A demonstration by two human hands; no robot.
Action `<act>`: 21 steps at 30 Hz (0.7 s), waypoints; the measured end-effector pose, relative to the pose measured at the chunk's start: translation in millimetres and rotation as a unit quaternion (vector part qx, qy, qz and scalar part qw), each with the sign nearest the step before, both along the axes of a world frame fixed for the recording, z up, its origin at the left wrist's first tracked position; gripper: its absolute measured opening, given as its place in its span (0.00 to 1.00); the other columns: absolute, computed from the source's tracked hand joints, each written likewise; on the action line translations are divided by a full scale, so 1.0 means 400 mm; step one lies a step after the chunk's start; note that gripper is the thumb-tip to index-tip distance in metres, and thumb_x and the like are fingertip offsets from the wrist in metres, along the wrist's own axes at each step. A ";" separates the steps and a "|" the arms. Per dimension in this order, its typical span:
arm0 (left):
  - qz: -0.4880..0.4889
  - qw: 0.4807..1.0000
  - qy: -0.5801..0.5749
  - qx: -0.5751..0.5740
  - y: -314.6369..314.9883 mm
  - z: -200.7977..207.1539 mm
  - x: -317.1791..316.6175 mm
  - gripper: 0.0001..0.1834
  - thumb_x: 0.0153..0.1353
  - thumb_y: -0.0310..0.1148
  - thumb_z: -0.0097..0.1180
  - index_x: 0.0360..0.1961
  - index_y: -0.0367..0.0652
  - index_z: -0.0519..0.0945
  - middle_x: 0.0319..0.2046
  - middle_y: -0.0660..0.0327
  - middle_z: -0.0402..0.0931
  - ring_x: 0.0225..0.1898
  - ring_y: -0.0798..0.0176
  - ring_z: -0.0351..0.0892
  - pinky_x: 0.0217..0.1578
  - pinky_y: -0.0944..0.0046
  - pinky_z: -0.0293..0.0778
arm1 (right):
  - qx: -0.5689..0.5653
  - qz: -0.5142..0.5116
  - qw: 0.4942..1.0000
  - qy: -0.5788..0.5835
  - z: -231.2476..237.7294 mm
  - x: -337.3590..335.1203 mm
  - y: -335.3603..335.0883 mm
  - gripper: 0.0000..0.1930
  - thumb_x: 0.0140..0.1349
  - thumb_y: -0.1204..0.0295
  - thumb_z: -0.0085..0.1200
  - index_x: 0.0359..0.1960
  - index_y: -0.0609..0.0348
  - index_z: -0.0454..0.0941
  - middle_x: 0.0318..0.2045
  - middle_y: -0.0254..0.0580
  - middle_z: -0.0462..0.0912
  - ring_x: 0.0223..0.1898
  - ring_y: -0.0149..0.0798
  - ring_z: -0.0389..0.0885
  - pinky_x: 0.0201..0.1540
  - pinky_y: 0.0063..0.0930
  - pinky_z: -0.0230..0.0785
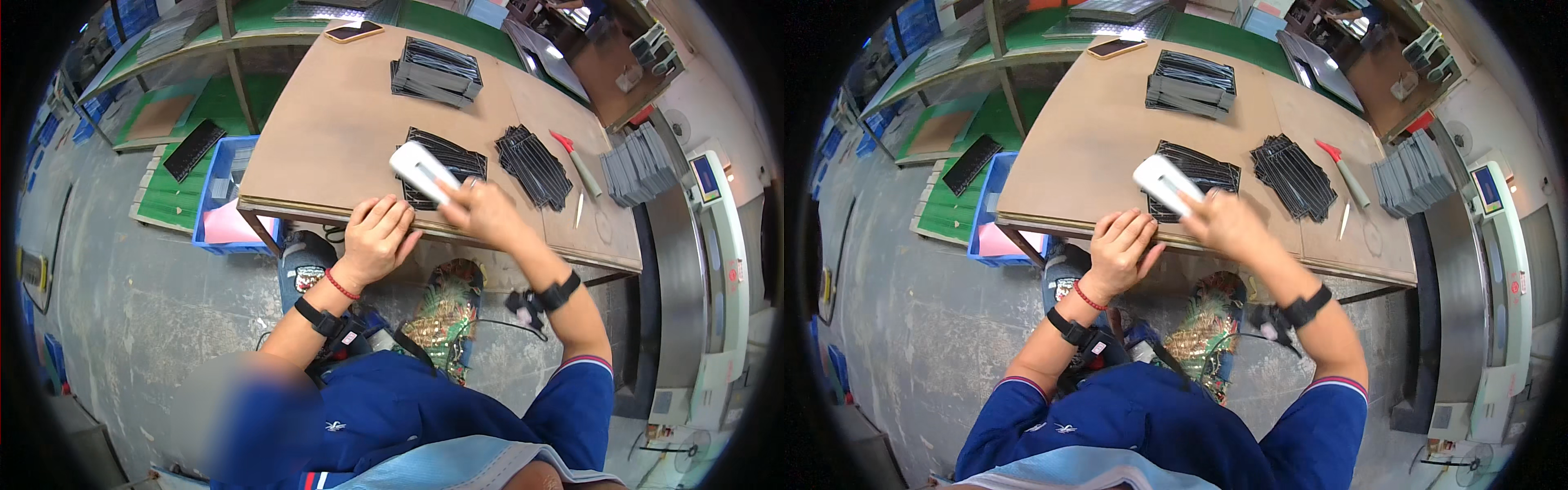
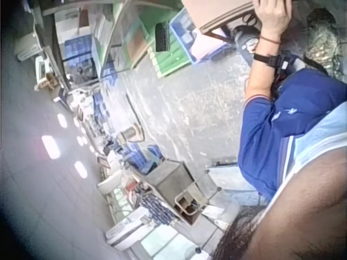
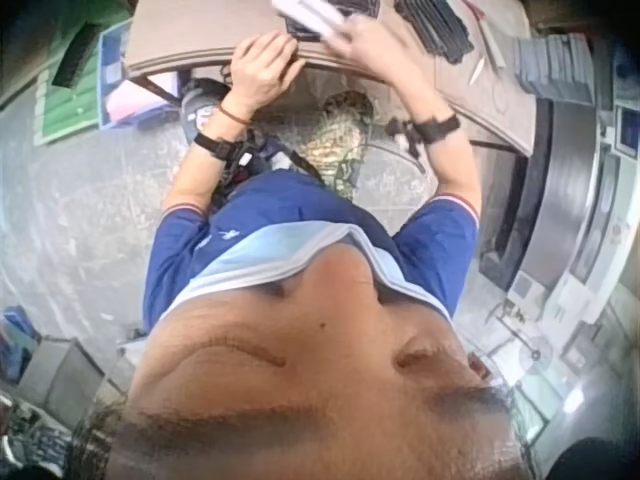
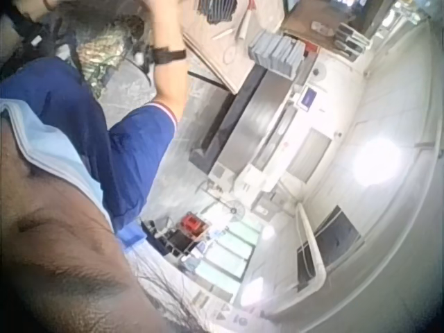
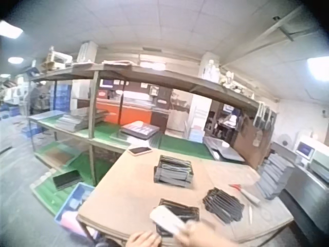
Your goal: The person brushes off debris from black metal plates and marks them with a white pen.
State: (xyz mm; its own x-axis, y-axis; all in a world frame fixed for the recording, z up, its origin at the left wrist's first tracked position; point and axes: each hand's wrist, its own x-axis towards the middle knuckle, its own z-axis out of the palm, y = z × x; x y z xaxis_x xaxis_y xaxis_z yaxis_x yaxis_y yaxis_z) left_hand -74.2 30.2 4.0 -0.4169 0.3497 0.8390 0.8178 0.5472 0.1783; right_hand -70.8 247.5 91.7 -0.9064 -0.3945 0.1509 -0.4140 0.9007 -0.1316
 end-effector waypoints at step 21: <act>-0.022 0.999 0.009 -0.028 0.030 0.034 0.000 0.20 0.50 0.33 0.65 0.43 0.34 0.80 0.47 0.50 0.77 0.50 0.52 0.77 0.50 0.53 0.70 | -0.063 0.067 0.996 0.006 0.018 -0.054 -0.047 0.21 0.60 0.62 0.57 0.55 0.50 0.78 0.30 0.54 0.79 0.31 0.55 0.79 0.35 0.43 0.72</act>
State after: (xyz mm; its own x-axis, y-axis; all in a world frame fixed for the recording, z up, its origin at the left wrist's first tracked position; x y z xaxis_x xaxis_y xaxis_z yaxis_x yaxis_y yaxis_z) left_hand -74.4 42.3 17.5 -0.3862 0.4136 0.8245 0.8435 0.5202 0.1342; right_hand -92.3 228.9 98.7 -0.8447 -0.4890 0.2178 -0.5316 0.8137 -0.2351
